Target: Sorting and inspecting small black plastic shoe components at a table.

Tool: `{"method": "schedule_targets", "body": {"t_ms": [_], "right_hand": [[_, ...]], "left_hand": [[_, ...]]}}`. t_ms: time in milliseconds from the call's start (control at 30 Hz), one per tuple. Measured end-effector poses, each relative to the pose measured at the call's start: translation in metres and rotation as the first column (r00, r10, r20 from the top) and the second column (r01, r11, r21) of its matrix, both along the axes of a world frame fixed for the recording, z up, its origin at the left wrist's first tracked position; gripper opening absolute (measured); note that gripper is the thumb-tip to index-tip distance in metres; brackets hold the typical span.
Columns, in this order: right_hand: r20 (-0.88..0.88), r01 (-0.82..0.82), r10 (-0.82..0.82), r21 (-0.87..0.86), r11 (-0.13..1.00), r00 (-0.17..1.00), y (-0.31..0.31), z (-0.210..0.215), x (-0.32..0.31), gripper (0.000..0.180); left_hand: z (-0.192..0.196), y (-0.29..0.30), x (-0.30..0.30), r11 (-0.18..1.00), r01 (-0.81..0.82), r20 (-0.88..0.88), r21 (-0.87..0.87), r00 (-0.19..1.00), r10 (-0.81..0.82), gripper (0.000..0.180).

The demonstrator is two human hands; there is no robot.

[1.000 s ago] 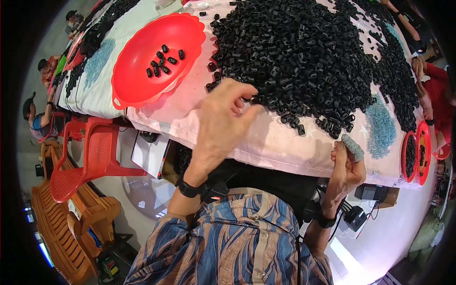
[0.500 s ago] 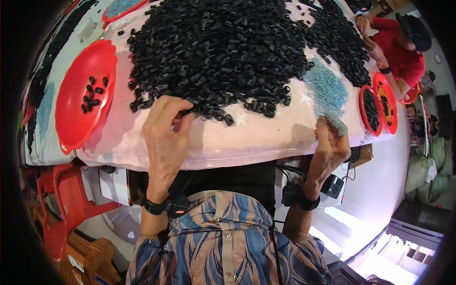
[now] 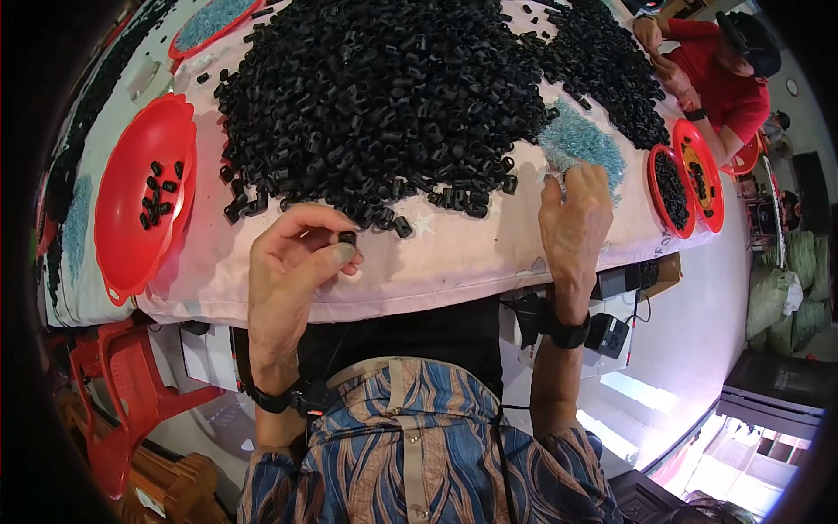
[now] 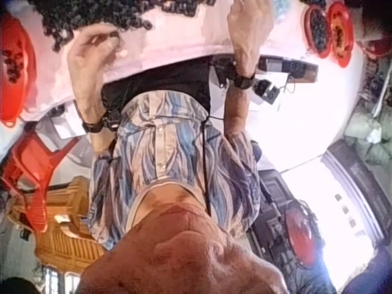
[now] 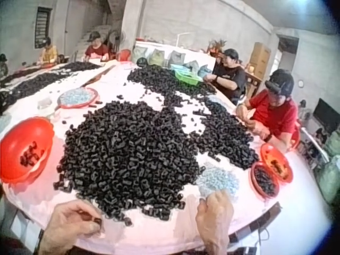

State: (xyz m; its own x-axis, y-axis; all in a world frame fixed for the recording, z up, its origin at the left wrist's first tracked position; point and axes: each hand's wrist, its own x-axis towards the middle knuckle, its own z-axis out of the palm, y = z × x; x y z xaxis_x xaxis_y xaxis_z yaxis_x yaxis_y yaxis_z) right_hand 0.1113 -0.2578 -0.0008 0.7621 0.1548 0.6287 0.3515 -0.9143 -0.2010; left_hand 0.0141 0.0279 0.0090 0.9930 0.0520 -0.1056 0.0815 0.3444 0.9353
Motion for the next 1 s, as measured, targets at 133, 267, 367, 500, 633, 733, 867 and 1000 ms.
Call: {"method": "schedule_targets", "body": {"t_ms": [133, 267, 367, 500, 633, 733, 867, 1000], "right_hand": [[-0.151, -0.018, 0.029, 0.071, 0.997, 0.988, 0.005, -0.001, -0.01, 0.012], [-0.199, -0.047, 0.151, 0.446, 0.894, 0.968, 0.014, 0.003, -0.023, 0.021], [-0.212, -0.029, 0.115, 0.369, 0.929, 0.97, 0.004, 0.001, -0.021, 0.028], [-0.257, -0.081, 0.2, 0.409, 0.909, 0.945, 0.011, 0.0, -0.019, 0.023], [-0.284, -0.084, 0.161, 0.267, 0.96, 0.945, 0.014, 0.005, -0.02, 0.013], [-0.205, -0.089, 0.121, 0.158, 0.983, 0.971, 0.019, 0.005, -0.025, 0.009], [-0.148, -0.061, 0.093, 0.21, 0.976, 0.985, 0.022, 0.006, -0.032, 0.013], [-0.183, -0.053, 0.194, 0.583, 0.811, 0.964, 0.036, 0.013, -0.05, 0.015]], "left_hand": [[0.0, -0.009, 0.001, 0.998, 0.045, -0.03, -0.041, 0.998, -0.046, 0.028], [-0.01, -0.012, 0.0, 0.995, 0.094, -0.003, -0.033, 0.996, -0.094, 0.031], [-0.009, -0.013, 0.001, 0.994, 0.108, 0.013, -0.03, 0.994, -0.107, 0.03], [-0.009, -0.012, -0.002, 0.995, 0.102, -0.008, -0.014, 0.995, -0.102, 0.029], [-0.006, -0.014, 0.0, 0.997, 0.077, -0.008, -0.028, 0.997, -0.077, 0.026], [-0.012, -0.015, 0.0, 0.995, 0.07, 0.015, -0.069, 0.997, -0.069, 0.026], [-0.013, -0.014, 0.001, 0.996, 0.065, 0.027, -0.059, 0.998, -0.063, 0.025], [-0.009, -0.015, 0.002, 0.991, 0.072, 0.01, -0.116, 0.997, -0.071, 0.024]]}}
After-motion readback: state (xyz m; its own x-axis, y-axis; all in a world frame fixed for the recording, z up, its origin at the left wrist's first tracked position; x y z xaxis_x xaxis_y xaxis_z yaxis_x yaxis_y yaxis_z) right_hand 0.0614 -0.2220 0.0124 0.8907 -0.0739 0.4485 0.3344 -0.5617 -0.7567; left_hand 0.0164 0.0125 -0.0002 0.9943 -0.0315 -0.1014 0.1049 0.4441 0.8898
